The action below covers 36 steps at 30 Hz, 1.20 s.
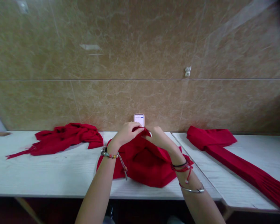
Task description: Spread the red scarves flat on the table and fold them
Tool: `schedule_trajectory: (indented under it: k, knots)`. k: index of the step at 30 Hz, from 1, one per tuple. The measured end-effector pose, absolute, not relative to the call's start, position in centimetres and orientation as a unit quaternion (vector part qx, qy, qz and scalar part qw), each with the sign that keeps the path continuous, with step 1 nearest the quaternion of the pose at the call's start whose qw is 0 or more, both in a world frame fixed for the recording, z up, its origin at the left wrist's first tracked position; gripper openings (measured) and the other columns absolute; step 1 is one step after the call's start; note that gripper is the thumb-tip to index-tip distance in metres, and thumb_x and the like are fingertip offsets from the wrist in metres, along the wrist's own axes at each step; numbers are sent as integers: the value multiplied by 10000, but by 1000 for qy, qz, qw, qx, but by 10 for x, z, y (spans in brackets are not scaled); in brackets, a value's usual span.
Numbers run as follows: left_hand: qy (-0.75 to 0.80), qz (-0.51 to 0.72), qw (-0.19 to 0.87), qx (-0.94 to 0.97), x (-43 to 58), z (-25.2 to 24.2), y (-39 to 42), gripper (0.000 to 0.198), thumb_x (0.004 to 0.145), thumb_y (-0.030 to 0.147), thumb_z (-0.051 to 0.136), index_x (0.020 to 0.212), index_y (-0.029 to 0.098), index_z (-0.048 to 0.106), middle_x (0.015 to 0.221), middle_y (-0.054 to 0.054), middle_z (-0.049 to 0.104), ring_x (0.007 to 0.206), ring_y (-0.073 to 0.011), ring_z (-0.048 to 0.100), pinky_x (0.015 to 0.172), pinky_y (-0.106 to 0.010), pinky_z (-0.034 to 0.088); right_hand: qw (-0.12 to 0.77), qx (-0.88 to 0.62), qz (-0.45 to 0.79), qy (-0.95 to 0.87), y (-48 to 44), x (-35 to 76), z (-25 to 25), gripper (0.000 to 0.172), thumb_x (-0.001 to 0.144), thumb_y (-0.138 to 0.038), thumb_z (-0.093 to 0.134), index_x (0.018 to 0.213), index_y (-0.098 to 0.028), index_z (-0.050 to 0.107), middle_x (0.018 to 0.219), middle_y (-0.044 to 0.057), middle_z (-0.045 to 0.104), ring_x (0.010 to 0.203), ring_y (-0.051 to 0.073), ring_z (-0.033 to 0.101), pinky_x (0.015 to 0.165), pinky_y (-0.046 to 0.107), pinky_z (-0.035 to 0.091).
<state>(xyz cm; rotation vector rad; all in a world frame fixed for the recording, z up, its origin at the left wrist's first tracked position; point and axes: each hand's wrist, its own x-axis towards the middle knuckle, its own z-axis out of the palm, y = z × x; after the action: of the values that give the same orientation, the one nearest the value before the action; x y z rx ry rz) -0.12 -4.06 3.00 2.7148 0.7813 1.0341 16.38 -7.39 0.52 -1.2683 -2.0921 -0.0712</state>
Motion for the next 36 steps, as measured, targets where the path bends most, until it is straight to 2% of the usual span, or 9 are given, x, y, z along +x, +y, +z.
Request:
schedule_trajectory:
  k: [4, 8, 14, 17, 20, 22, 25, 31, 36]
  knots:
    - [314, 282, 81, 903, -11, 19, -23, 174, 793, 247, 478, 806, 171, 634, 818, -17, 659, 741, -151, 579, 683, -221, 406, 329, -515, -43, -790, -72, 173, 9, 169, 721, -91, 504, 760, -156, 655, 718, 43, 668, 651, 141, 580, 595, 218, 394]
    - [362, 265, 39, 893, -25, 4, 0, 152, 765, 209, 491, 750, 160, 635, 809, -45, 654, 757, -171, 572, 715, -248, 398, 321, -508, -16, -799, -70, 206, 8, 97, 714, -214, 565, 717, -164, 648, 695, 23, 662, 627, 137, 563, 584, 228, 392]
    - [295, 394, 104, 864, -23, 11, -7, 247, 822, 324, 425, 729, 149, 573, 701, -10, 596, 671, -139, 538, 635, -223, 399, 496, -503, 94, -701, -58, 237, -2, 268, 727, -383, 537, 775, -140, 639, 712, 41, 661, 659, 166, 587, 605, 268, 446]
    - [267, 421, 128, 858, -14, 18, -20, 260, 827, 347, 424, 733, 151, 567, 721, -4, 601, 690, -136, 545, 645, -216, 403, 516, -481, 70, -705, -57, 229, -2, 317, 686, -379, 605, 895, -142, 627, 839, 66, 663, 772, 186, 603, 696, 296, 463]
    - [259, 391, 113, 876, -3, 21, -27, 245, 820, 329, 437, 730, 159, 588, 732, -3, 619, 692, -136, 553, 672, -223, 405, 452, -420, 13, -787, -63, 205, 2, 460, 628, -325, 688, 1052, -180, 583, 1051, 74, 621, 961, 194, 562, 831, 306, 426]
    - [256, 372, 96, 887, 2, 20, -29, 233, 816, 314, 444, 732, 166, 602, 752, -5, 632, 706, -138, 558, 696, -227, 405, 398, -424, -15, -814, -66, 188, 5, 381, 648, -261, 678, 1013, -183, 608, 1025, 74, 637, 937, 193, 574, 821, 302, 426]
    - [276, 354, 83, 890, 2, 16, -25, 216, 803, 322, 469, 752, 170, 614, 777, -13, 643, 713, -145, 564, 693, -230, 408, 361, -473, -34, -803, -68, 173, 8, 141, 720, -160, 581, 833, -170, 664, 832, 64, 685, 766, 174, 614, 711, 274, 444]
    - [316, 253, 90, 910, -19, 4, -2, 164, 762, 267, 501, 817, 183, 630, 847, -24, 658, 764, -163, 579, 714, -241, 408, 499, -504, -43, -704, -65, 206, 10, 117, 727, -205, 552, 761, -179, 661, 729, 27, 683, 669, 150, 602, 626, 240, 436]
    - [324, 330, 84, 882, -25, 10, -5, 244, 820, 307, 395, 769, 165, 586, 774, -14, 625, 720, -151, 550, 685, -239, 406, 548, -576, -87, -600, -61, 233, 7, 173, 734, -319, 553, 729, -178, 651, 695, 45, 666, 640, 172, 596, 607, 274, 448]
